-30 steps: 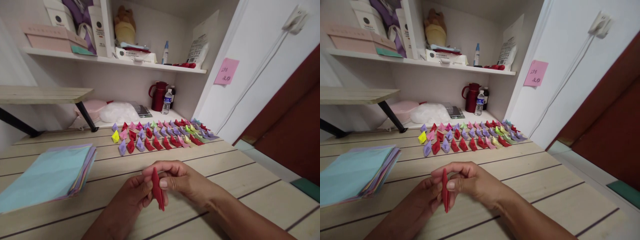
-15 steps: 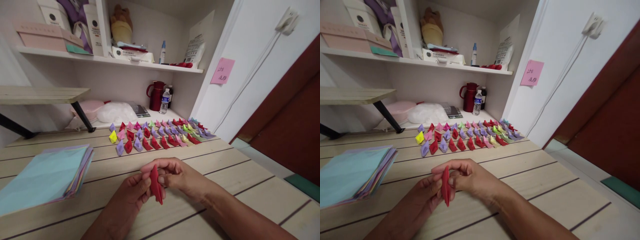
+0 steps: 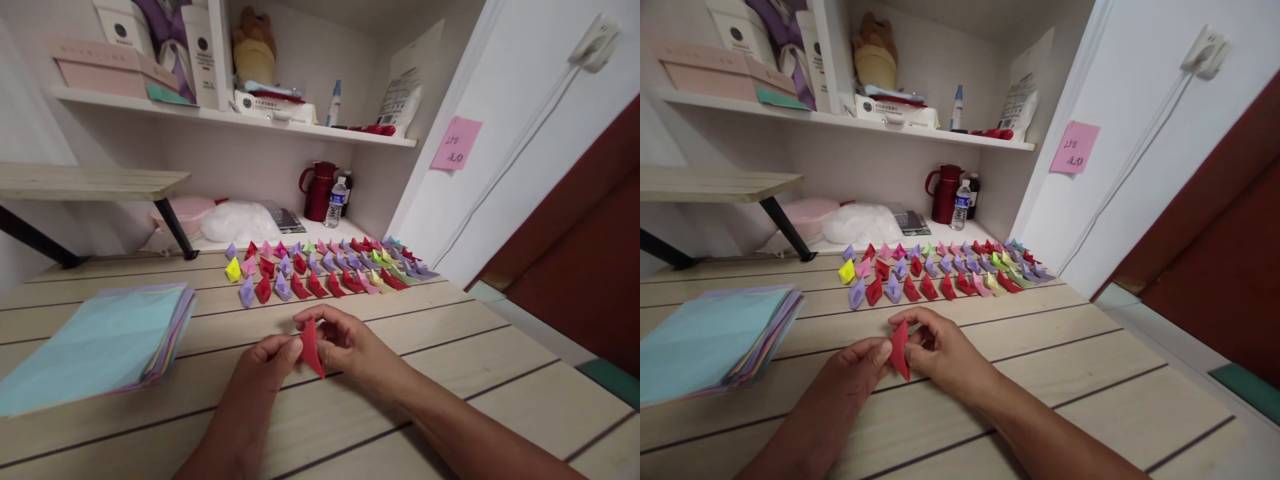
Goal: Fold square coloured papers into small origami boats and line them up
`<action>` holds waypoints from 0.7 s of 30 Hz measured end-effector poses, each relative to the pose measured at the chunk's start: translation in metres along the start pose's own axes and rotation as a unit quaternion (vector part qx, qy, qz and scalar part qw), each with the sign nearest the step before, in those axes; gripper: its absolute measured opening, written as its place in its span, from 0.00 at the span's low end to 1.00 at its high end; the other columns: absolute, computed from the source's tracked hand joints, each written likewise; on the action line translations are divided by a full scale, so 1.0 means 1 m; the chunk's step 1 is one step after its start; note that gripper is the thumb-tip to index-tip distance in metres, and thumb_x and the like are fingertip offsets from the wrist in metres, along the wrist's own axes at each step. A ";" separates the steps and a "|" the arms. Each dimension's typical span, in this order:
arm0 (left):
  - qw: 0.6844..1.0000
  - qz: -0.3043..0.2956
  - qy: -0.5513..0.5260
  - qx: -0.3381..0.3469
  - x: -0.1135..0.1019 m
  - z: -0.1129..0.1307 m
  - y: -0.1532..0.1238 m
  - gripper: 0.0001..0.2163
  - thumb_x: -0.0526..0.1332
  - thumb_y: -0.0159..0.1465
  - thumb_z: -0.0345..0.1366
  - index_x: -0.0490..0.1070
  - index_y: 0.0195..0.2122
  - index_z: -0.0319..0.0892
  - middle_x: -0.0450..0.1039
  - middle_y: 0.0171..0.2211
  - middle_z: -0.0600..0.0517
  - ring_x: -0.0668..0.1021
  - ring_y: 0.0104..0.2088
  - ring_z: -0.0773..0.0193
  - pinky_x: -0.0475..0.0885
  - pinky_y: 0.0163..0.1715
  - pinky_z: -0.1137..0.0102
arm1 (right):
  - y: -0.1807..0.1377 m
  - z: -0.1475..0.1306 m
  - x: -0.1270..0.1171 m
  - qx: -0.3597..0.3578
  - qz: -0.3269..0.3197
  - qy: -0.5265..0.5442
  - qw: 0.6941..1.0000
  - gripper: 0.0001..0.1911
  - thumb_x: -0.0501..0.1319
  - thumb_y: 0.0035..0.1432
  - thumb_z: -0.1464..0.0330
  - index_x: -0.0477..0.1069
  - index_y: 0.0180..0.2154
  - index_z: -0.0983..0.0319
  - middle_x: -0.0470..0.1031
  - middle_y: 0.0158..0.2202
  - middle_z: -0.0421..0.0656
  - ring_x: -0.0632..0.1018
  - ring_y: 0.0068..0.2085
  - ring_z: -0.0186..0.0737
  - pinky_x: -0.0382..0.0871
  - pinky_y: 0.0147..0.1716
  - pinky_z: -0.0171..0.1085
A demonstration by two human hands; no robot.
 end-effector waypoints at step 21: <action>0.950 0.007 -0.285 -0.130 0.025 -0.030 -0.017 0.15 0.69 0.55 0.38 0.73 0.42 0.39 0.80 0.38 0.45 0.80 0.39 0.59 0.69 0.47 0.63 | -0.018 -0.048 -0.002 -0.265 0.119 -0.289 0.912 0.12 0.57 0.54 0.81 0.74 0.34 0.61 0.73 0.34 0.43 0.76 0.37 0.38 0.70 0.36 0.35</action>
Point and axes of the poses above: each hand's wrist, its own y-axis towards the middle knuckle, its own x-axis out of the palm, z = x × y, the point moved 9 cm from there along y, towards the middle knuckle
